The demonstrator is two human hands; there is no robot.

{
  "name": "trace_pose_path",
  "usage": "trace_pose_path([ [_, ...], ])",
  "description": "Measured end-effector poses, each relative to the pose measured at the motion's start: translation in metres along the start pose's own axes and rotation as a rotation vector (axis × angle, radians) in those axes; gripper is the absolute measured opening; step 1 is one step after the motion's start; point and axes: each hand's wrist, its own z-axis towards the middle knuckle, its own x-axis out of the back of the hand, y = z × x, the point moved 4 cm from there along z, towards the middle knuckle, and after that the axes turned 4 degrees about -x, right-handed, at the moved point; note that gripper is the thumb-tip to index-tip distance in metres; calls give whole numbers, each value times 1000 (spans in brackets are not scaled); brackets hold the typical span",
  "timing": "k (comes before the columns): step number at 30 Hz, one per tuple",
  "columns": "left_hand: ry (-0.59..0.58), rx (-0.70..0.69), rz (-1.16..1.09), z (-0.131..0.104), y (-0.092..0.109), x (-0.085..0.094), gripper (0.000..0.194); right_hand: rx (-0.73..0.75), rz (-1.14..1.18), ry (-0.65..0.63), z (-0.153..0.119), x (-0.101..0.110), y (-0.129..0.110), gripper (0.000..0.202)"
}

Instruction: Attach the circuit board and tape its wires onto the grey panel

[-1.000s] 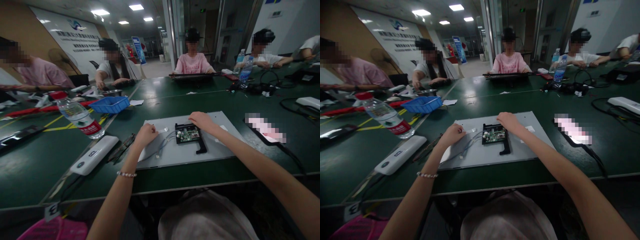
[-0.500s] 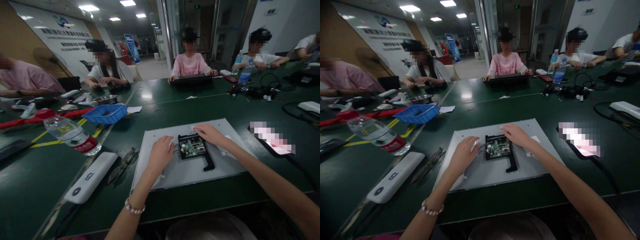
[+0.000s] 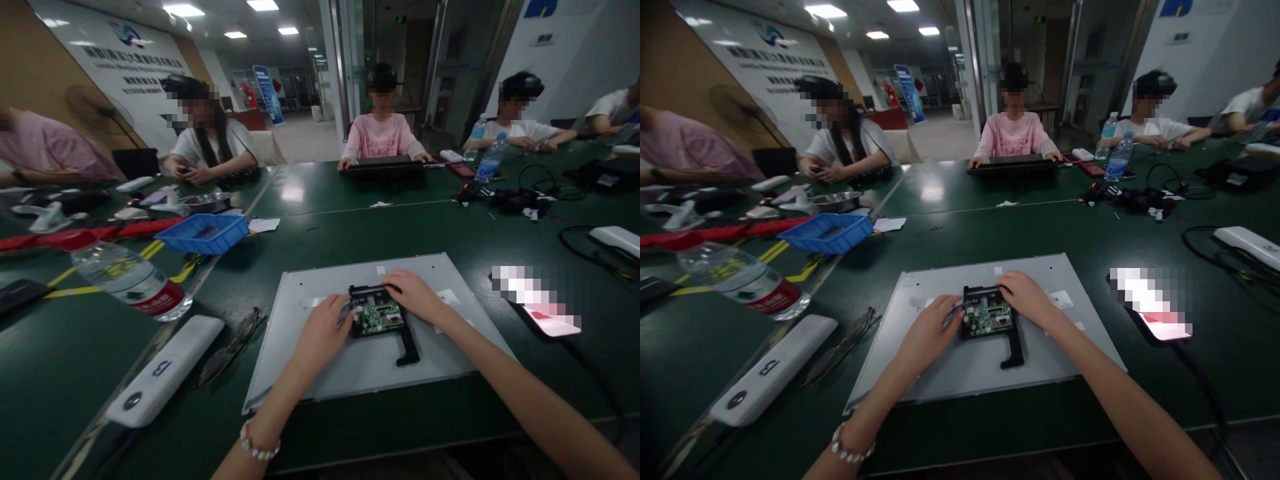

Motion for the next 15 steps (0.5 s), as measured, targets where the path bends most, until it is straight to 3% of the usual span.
trace_pose_path([
  [6,5,-3,67,4,3,-1,28,-16,-88,-16,0,0,5,20],
  [11,89,88,266,6,-23,17,26,-23,-115,29,-4,6,7,22],
  [15,55,89,231,15,-34,21,27,-41,-97,77,-6,13,11,23],
])
